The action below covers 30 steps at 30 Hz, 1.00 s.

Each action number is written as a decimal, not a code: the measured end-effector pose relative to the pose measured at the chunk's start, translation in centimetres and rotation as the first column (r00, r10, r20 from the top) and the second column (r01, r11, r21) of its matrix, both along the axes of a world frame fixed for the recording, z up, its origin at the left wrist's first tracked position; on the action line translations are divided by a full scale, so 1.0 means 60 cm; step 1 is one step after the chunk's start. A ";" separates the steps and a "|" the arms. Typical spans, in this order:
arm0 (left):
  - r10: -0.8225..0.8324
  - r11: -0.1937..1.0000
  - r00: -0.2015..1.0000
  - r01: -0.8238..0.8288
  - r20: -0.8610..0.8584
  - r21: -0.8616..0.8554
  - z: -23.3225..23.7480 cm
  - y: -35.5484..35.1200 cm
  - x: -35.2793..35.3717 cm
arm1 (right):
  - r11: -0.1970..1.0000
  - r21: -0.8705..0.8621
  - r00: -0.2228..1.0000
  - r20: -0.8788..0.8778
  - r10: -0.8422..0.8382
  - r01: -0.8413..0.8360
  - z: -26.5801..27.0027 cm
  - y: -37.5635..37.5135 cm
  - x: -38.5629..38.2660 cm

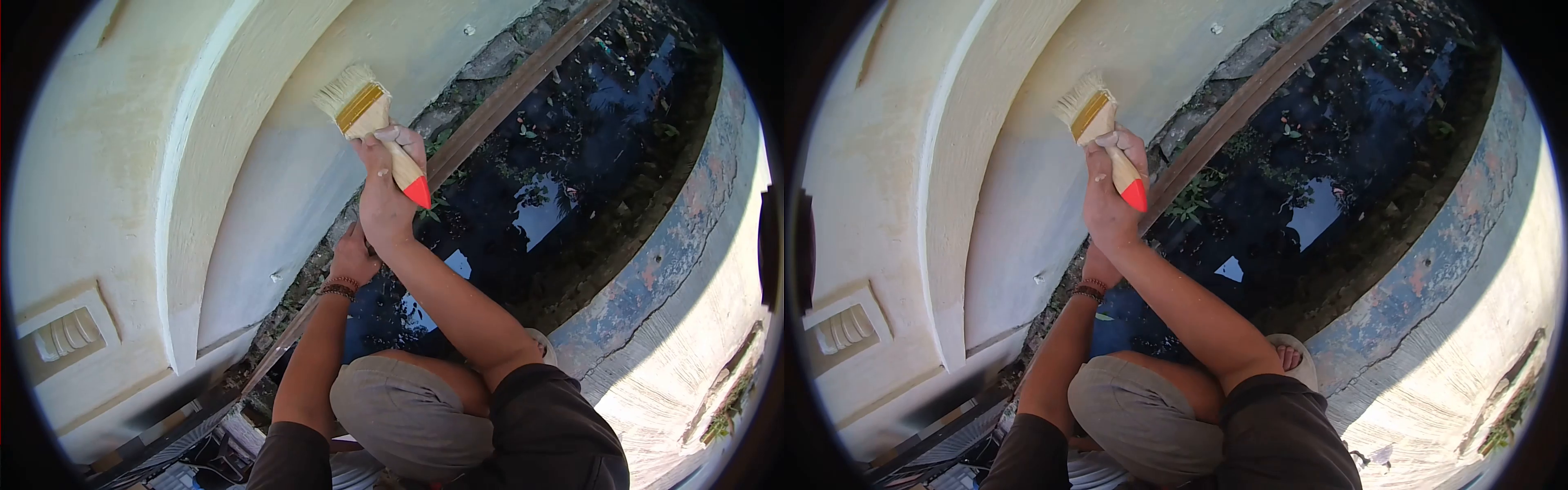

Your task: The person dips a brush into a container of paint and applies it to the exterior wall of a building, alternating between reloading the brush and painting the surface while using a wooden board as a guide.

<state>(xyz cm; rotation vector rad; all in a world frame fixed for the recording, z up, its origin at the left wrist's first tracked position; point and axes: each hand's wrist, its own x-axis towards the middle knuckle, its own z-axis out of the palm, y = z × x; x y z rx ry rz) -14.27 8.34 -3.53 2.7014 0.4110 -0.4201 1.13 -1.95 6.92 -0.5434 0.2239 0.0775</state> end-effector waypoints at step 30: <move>0.141 0.987 0.986 -0.147 -0.093 -0.068 0.077 -0.041 0.037 | 0.868 -0.490 0.973 -0.149 -0.176 0.082 -0.091 0.061 0.054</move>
